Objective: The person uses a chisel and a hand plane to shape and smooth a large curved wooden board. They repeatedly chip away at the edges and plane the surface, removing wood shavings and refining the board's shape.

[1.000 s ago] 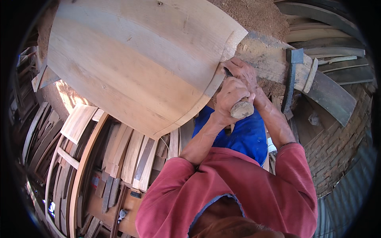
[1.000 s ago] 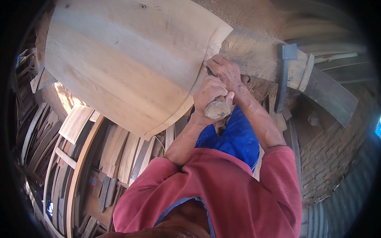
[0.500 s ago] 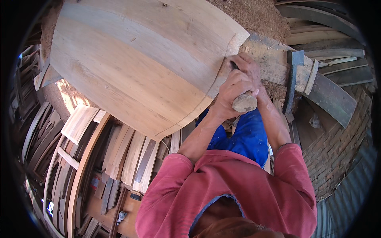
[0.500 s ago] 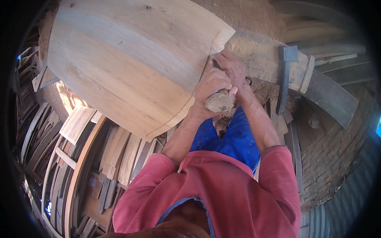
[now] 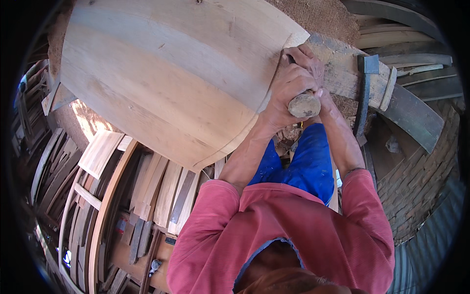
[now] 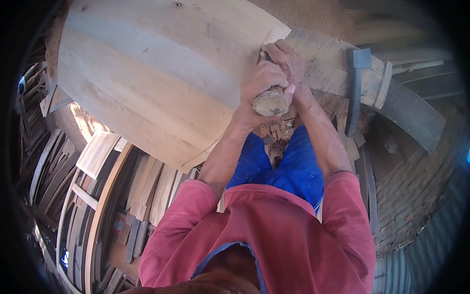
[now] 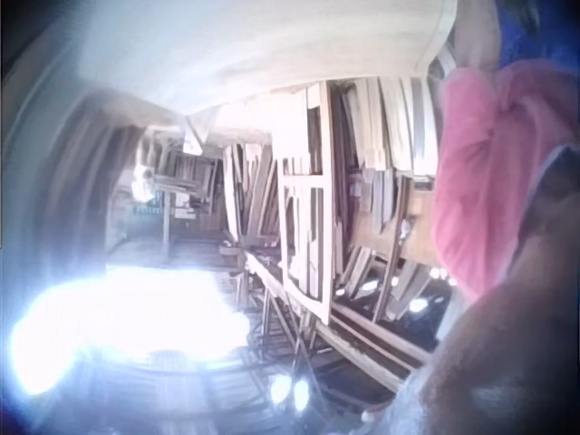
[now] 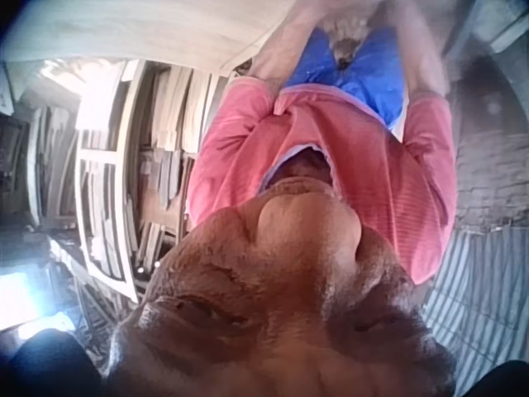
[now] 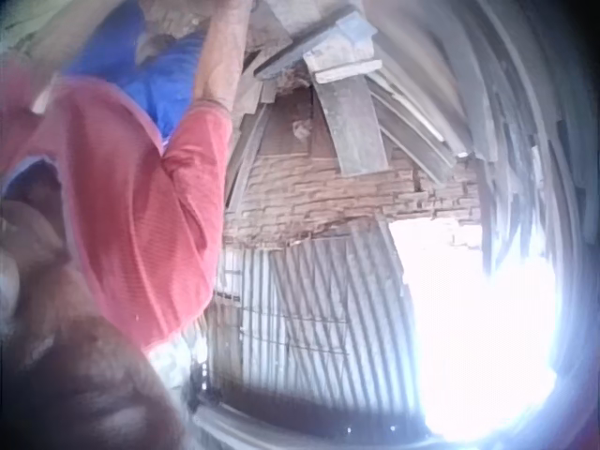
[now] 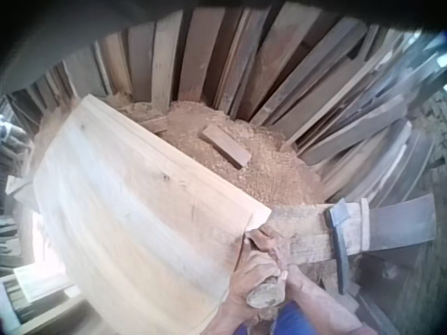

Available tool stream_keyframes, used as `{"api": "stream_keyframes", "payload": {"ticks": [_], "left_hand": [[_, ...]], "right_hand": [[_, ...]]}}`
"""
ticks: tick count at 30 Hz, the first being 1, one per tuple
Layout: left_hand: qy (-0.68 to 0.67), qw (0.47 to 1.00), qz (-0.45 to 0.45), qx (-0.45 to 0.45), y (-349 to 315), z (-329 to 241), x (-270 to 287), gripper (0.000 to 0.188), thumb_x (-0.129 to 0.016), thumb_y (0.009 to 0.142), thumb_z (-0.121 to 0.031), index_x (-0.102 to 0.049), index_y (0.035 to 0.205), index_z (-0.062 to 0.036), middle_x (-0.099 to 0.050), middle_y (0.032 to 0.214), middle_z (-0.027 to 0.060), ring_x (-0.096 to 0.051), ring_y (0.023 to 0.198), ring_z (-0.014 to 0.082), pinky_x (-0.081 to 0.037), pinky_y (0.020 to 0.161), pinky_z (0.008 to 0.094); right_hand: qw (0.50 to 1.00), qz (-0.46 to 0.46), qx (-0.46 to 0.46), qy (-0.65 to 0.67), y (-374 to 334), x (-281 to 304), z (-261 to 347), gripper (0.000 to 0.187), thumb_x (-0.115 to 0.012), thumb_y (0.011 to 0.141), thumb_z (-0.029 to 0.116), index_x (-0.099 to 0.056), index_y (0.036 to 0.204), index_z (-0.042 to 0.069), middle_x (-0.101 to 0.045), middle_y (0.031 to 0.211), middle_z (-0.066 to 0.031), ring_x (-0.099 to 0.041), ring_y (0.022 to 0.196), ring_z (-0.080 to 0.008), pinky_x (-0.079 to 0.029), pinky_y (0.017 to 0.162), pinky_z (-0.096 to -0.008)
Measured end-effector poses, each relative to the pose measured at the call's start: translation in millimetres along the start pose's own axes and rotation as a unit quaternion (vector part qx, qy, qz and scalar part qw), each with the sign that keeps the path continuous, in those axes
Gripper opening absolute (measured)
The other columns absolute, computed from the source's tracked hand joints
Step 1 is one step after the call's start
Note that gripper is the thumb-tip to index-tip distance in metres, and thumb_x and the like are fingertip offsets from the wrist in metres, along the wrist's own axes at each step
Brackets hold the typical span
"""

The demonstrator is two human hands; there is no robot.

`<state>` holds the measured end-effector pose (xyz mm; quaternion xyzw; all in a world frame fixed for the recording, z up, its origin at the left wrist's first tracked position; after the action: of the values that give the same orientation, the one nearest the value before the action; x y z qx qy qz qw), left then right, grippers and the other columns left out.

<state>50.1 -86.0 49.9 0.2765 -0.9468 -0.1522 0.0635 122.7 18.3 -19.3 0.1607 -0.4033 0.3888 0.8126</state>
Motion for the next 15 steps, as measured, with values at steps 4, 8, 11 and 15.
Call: {"api": "stream_keyframes", "payload": {"ticks": [4,8,11,15], "left_hand": [[0.018,0.998,-0.058,0.020,-48.4,-16.1,5.0,0.030,-0.086,0.073,0.002,-0.065,0.094,-0.0061,-0.066,0.089,0.0088,-0.065,0.084,0.0308,-0.054,0.077,0.0422],[0.020,0.995,-0.003,0.099,-80.9,-41.3,11.0,0.044,-0.087,0.076,0.004,-0.063,0.112,-0.0036,-0.069,0.108,0.0145,-0.068,0.098,0.0303,-0.056,0.088,0.0388],[0.109,0.991,-0.002,0.075,-59.2,-69.0,36.0,0.071,-0.091,0.079,-0.006,-0.054,0.140,-0.0028,-0.060,0.138,0.0207,-0.060,0.126,0.0365,-0.048,0.109,0.0438],[0.403,0.868,-0.092,0.275,-152.4,-24.8,151.2,0.086,-0.076,0.098,-0.044,-0.035,0.155,0.0062,-0.040,0.158,0.0308,-0.035,0.150,0.0459,-0.026,0.126,0.0555]], "right_hand": [[0.999,0.046,0.019,0.010,-47.2,-36.8,6.1,0.019,-0.071,0.091,0.028,-0.069,0.106,0.016,-0.063,0.100,-0.0071,-0.071,0.091,-0.0341,-0.056,0.071,-0.0475],[0.984,0.165,0.019,0.058,-82.5,-21.3,24.3,0.015,-0.068,0.090,0.024,-0.067,0.101,0.013,-0.062,0.099,-0.0079,-0.071,0.091,-0.0360,-0.058,0.075,-0.0480],[0.985,0.134,-0.055,0.091,-111.1,3.1,30.4,0.018,-0.072,0.088,0.016,-0.071,0.106,0.011,-0.069,0.101,-0.0103,-0.072,0.094,-0.0358,-0.058,0.078,-0.0454],[0.962,0.028,-0.190,0.193,-137.4,33.9,27.2,0.025,-0.079,0.088,0.012,-0.077,0.112,0.006,-0.076,0.103,-0.0139,-0.073,0.094,-0.0305,-0.057,0.084,-0.0400]]}}
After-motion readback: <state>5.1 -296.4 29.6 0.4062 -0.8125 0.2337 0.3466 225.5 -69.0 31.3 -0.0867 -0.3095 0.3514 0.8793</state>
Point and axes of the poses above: each hand's wrist, its own y-axis towards the middle knuckle, its own x-axis out of the back of the hand, z = x × y, the point moved 2 cm from there along y, towards the middle knuckle
